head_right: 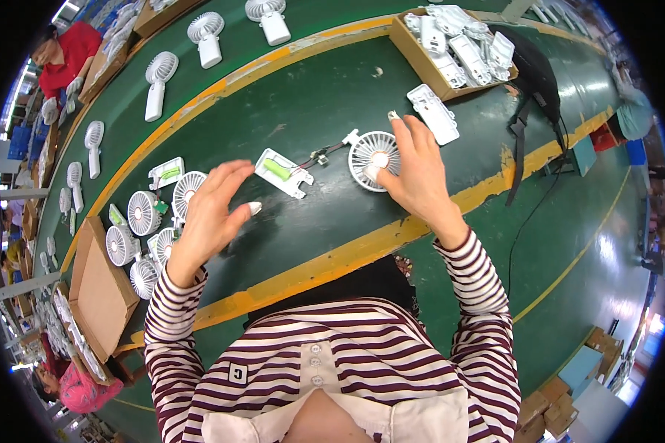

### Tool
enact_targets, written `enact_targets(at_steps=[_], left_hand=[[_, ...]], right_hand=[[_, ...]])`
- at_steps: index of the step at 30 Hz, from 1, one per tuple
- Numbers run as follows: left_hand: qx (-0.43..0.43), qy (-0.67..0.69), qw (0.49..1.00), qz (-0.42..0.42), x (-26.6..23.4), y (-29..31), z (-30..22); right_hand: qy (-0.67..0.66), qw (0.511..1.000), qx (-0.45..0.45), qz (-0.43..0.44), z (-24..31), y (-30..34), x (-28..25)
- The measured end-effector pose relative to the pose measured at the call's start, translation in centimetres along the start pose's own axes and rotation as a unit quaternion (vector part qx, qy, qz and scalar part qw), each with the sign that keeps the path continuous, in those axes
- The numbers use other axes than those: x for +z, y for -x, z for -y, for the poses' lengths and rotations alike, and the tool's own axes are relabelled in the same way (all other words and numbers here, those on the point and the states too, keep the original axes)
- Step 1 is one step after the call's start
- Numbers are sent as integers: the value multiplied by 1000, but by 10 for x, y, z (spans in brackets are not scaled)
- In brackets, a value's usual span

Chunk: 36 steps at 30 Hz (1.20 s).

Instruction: The person assembles small portable hand fans by hand, fitting internal fan components and a battery into a fan housing, then snapping the plastic housing together.

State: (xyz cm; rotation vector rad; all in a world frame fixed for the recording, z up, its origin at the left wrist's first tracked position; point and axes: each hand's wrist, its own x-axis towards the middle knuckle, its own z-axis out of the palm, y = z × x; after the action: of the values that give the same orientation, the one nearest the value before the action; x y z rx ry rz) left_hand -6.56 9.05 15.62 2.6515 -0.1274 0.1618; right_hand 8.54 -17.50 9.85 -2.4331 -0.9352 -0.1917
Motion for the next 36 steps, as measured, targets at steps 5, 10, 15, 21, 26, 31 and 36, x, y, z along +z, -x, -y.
enact_targets(at_steps=[5, 10, 15, 21, 26, 31, 36], left_hand=[[66, -99, 993, 14, 34, -40, 10], [55, -111, 983, 137, 50, -52, 9], [12, -87, 987, 136, 52, -42, 5], [-228, 486, 819, 204, 50, -2, 0], [-238, 751, 596, 157, 77, 46, 1], [-288, 826, 481, 60, 86, 56, -8], [-353, 714, 604, -36, 82, 47, -11]], right_hand=[[1, 993, 79, 86, 25, -7, 0], [-11, 994, 76, 82, 38, 0, -1], [-168, 985, 36, -18, 22, 7, 21], [-582, 797, 158, -40, 28, -8, 12], [-695, 698, 171, 8, 40, -29, 10], [-747, 638, 164, 97, 62, -39, 10], [-702, 662, 162, 207, 86, -47, 15]])
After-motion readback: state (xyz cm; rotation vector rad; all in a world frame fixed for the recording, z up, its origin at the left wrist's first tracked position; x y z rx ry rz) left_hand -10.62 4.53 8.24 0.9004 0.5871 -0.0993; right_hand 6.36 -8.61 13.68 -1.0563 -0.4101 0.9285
